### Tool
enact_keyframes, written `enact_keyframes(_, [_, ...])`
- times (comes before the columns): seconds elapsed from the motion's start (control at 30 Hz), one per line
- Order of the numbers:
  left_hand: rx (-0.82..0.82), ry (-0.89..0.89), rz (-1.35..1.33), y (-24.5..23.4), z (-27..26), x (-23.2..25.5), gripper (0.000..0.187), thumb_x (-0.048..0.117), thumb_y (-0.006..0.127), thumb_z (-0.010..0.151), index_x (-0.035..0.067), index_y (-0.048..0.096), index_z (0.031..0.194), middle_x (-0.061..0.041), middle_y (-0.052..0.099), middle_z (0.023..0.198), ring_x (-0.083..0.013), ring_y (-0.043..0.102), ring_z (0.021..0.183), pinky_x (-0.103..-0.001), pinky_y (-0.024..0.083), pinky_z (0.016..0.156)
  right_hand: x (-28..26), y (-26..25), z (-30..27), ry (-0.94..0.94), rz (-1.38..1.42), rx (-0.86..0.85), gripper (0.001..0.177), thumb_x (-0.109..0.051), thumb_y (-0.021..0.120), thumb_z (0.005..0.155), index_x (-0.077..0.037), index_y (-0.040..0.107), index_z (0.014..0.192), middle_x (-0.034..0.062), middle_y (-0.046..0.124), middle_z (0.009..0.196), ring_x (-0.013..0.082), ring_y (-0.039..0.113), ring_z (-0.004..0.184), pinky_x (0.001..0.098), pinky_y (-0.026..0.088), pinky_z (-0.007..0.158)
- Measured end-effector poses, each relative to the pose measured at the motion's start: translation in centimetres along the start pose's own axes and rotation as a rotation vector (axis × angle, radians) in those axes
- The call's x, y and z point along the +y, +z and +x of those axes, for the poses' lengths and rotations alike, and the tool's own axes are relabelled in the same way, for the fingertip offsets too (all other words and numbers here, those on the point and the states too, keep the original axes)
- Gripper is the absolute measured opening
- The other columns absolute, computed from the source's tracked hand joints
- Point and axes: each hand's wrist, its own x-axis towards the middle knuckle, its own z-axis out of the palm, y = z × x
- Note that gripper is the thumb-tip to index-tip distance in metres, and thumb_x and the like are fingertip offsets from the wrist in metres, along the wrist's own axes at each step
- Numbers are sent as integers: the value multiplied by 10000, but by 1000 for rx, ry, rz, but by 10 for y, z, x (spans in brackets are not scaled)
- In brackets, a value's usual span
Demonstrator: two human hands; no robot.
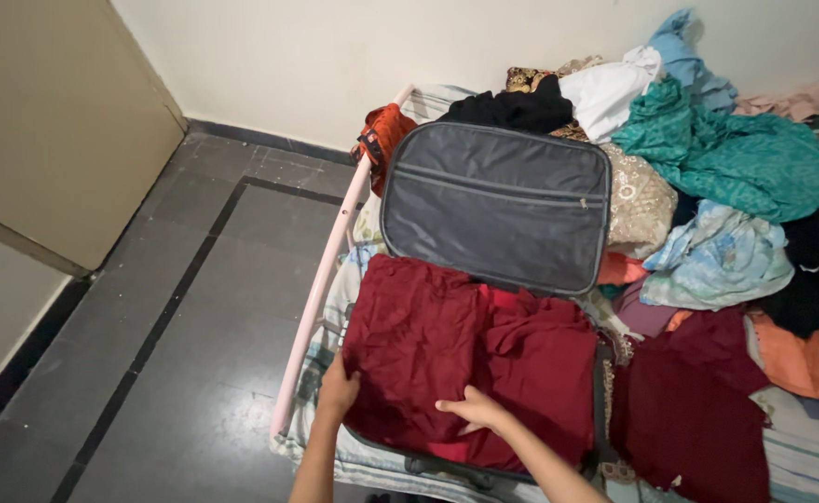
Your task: The person packs clothing into a suitcase by folding a red dress and a red skirt and placing them inside the main compartment.
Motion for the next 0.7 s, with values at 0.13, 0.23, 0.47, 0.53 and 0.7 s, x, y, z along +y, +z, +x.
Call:
enact_keyframes(0.13, [-67, 99, -1, 1, -4, -4, 1006, 230, 848, 776, 95, 221, 1551, -264, 442, 1494, -425, 446, 1384, -439, 403, 1128, -1, 2, -4, 73, 46, -6, 889, -400, 815, 820, -44, 363, 1498, 139, 447, 1557, 317, 504, 1396, 586, 604, 933])
enact_keyframes(0.23, [-144, 95, 62, -5, -1, -2, 1027, 198, 839, 769, 115, 198, 1566, -256, 386, 1542, -422, 419, 1397, -436, 397, 1124, 2, 4, -10, 70, 116, 8, 840, -390, 756, 799, -116, 394, 1506, 98, 481, 1551, 299, 509, 1378, 564, 582, 912])
enact_keyframes(0.47, [-327, -13, 152, -33, 0, 18, 893, 236, 823, 801, 147, 322, 1535, -233, 616, 1377, -395, 590, 1297, -431, 497, 1071, 17, 9, -5, 143, 88, 33, 988, -335, 818, 864, 41, 225, 1560, 168, 351, 1609, 302, 497, 1434, 475, 640, 848])
enact_keyframes(0.53, [-352, -23, 187, -36, 1, 19, 931, 231, 836, 791, 148, 294, 1544, -239, 621, 1356, -401, 590, 1289, -434, 495, 1069, 23, 11, -6, 155, 88, 17, 1013, -344, 826, 862, 57, 218, 1566, 176, 326, 1620, 314, 486, 1438, 462, 644, 829])
enact_keyframes(0.7, [-410, -33, 288, -33, 9, 16, 940, 261, 841, 781, 139, 298, 1539, -240, 641, 1344, -405, 598, 1287, -440, 506, 1062, 34, 17, -3, 226, 86, -77, 1126, -348, 861, 860, 33, 96, 1593, 163, 226, 1676, 314, 430, 1491, 473, 640, 856])
